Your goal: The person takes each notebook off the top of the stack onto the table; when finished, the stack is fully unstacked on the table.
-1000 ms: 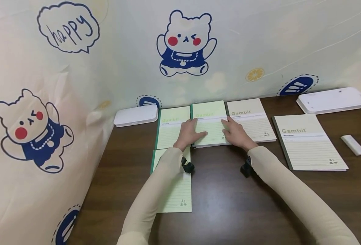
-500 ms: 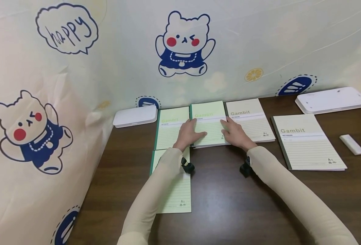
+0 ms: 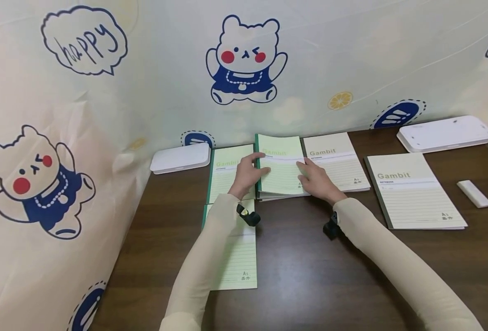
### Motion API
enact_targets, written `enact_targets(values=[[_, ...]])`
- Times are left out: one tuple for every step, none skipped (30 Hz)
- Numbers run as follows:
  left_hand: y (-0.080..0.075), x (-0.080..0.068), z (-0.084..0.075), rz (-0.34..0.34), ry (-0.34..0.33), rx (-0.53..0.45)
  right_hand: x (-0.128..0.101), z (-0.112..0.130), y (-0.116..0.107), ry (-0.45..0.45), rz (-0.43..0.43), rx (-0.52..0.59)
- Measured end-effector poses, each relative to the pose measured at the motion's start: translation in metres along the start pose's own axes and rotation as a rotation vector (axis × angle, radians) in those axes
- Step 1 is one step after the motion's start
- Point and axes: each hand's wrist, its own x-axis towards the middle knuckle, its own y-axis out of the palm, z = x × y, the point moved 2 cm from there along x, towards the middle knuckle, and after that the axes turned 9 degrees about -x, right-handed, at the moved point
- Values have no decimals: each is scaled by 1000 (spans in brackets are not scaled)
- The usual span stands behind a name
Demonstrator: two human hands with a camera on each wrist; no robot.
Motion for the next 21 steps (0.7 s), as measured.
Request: enact_targets(values=[[1,1,1,21,-7,-16,0,0,0,1,0,4],[1,2,1,34,-14,-23,0,0,0,3,1,6],[2,2,2,41,-20,-25,0,0,0,6,2,10],[3,2,2,41,-29,-31,0,0,-1,8,4,13],[4,3,3,38,-36,-38,-1,-1,-1,10,5,12],[5,3,3,34,-40,-48,-1,-1,-1,12,7,14],[5,3,3,25,-43,-53,0,0,-1,12,9,12],[5,2,4,15,-46,-59,0,0,0,14,11,15],[5,1,3,6,-49,-67,0,1,0,17,12,19],[5,0,3,-4,-53,-74,-1,1,0,19,12,23],[5,0,2,-15,-53,-75,-1,1,0,22,14,24],[4,-1,2,-26,-55,-77,-1,1,0,24,15,26],[2,-2,2,-39,-57,-75,-1,1,1,22,15,20],[0,-3,1,-54,-59,-75,-1,1,1,22,15,13],[-4,-5,1,-66,-61,-76,-1,1,1,20,15,2],[-9,-6,1,-77,-63,-73,-1,1,2,17,16,-12],[-15,-8,1,-88,-62,-72,0,2,2,12,16,-28],[-22,-11,1,-99,-63,-74,0,2,2,7,16,-45],[-30,-14,1,-109,-67,-78,0,2,2,1,14,-62],[-38,-17,2,-116,-66,-90,0,3,2,-4,14,-74],[-47,-21,3,-121,-68,-106,0,3,2,-9,15,-85]])
